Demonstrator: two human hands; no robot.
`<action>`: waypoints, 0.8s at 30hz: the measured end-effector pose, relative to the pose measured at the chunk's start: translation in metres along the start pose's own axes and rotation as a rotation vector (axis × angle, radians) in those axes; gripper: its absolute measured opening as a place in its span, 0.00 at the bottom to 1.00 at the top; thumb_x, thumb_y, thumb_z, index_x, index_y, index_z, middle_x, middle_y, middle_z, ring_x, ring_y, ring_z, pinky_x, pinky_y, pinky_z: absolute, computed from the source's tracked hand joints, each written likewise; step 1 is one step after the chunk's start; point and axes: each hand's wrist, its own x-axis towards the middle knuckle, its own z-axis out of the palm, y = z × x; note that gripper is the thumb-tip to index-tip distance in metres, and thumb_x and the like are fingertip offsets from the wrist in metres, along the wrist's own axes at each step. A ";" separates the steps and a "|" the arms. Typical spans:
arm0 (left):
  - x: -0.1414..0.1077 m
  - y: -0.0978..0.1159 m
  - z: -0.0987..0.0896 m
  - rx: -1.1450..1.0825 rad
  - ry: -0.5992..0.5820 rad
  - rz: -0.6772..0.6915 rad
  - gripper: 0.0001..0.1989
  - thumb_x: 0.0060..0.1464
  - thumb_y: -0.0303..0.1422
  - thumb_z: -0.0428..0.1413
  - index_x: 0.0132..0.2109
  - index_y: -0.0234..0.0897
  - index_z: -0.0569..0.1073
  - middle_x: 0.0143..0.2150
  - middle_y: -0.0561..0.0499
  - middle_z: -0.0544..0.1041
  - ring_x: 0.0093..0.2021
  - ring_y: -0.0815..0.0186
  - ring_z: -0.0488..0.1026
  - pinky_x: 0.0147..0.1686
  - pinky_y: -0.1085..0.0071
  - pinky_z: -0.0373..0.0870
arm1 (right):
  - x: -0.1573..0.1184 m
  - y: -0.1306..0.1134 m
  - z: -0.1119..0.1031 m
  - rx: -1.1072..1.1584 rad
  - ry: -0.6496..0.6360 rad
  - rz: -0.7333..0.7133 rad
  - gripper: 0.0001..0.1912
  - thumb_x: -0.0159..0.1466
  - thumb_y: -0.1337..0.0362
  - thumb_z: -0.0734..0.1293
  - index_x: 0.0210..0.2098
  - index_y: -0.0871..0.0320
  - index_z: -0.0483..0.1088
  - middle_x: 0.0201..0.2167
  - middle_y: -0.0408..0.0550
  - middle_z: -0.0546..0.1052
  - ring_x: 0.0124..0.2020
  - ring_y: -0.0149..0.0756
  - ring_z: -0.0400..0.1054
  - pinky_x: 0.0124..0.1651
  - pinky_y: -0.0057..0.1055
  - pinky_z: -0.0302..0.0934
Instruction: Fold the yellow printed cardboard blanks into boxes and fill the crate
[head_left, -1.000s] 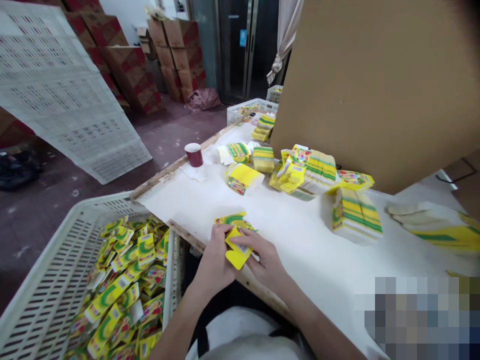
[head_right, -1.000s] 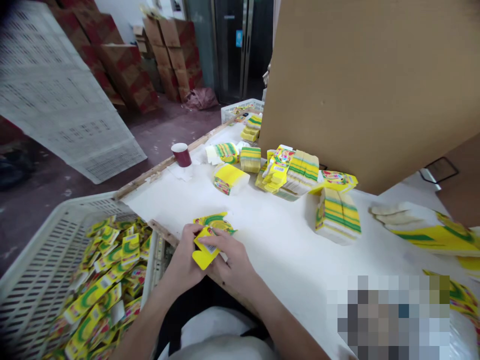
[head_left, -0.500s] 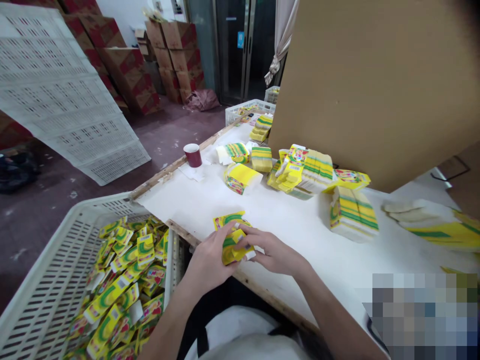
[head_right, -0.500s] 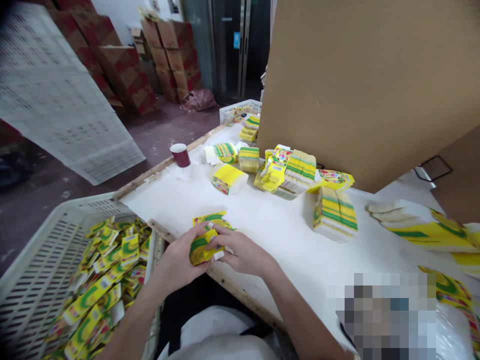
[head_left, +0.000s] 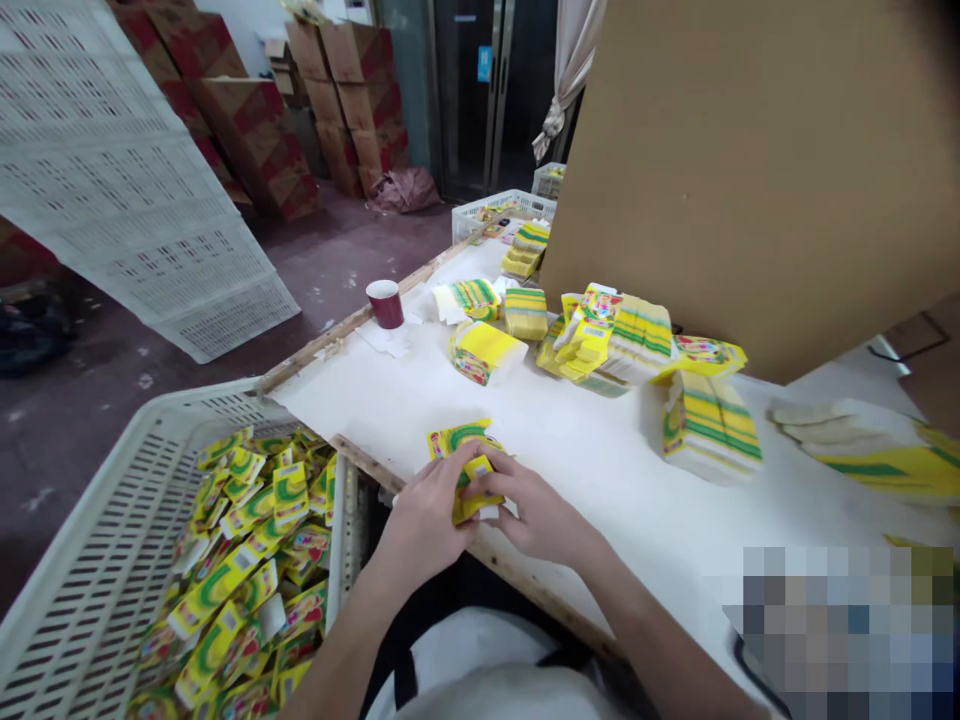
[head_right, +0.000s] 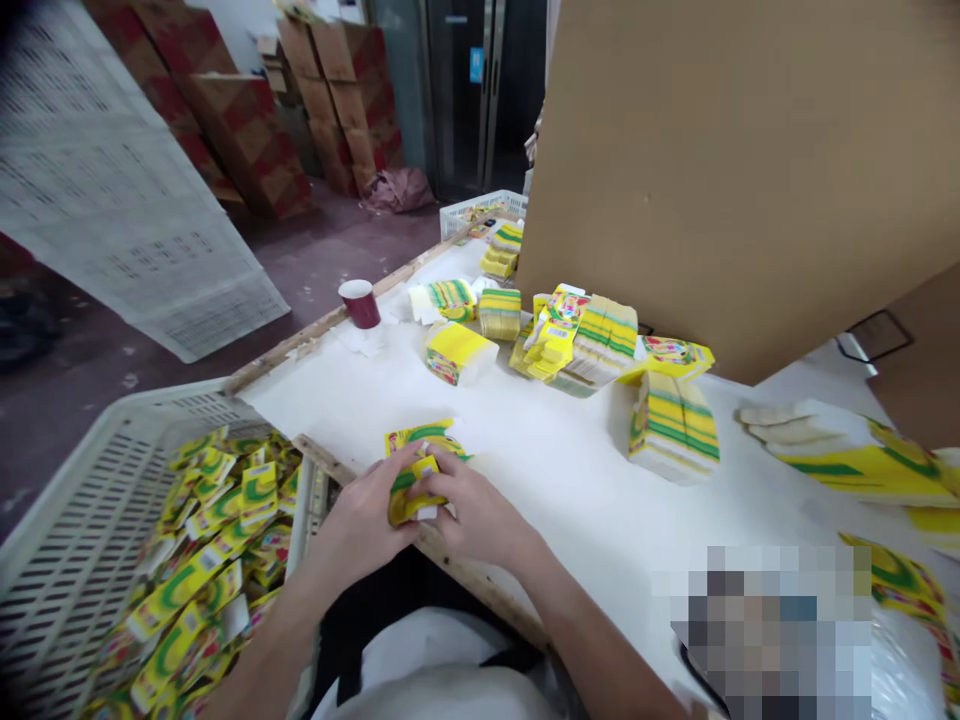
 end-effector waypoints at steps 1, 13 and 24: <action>0.000 0.000 0.000 0.002 0.013 0.001 0.37 0.42 0.23 0.55 0.59 0.42 0.52 0.55 0.47 0.68 0.53 0.60 0.67 0.52 0.63 0.65 | 0.000 0.001 0.004 0.014 0.022 0.003 0.23 0.49 0.83 0.58 0.40 0.56 0.67 0.52 0.51 0.63 0.56 0.39 0.58 0.58 0.39 0.54; -0.008 -0.011 -0.006 0.161 0.067 -0.053 0.25 0.40 0.28 0.58 0.48 0.40 0.65 0.44 0.47 0.74 0.45 0.57 0.70 0.47 0.60 0.66 | 0.001 0.009 0.035 0.231 0.269 0.023 0.32 0.54 0.64 0.69 0.55 0.55 0.55 0.56 0.56 0.61 0.58 0.46 0.56 0.58 0.43 0.53; -0.053 -0.085 -0.061 0.491 0.406 -0.323 0.39 0.39 0.53 0.57 0.55 0.34 0.63 0.51 0.37 0.69 0.52 0.40 0.65 0.50 0.44 0.61 | 0.013 0.049 0.000 -0.456 0.158 0.288 0.28 0.52 0.80 0.62 0.52 0.60 0.62 0.45 0.56 0.71 0.47 0.44 0.63 0.51 0.43 0.57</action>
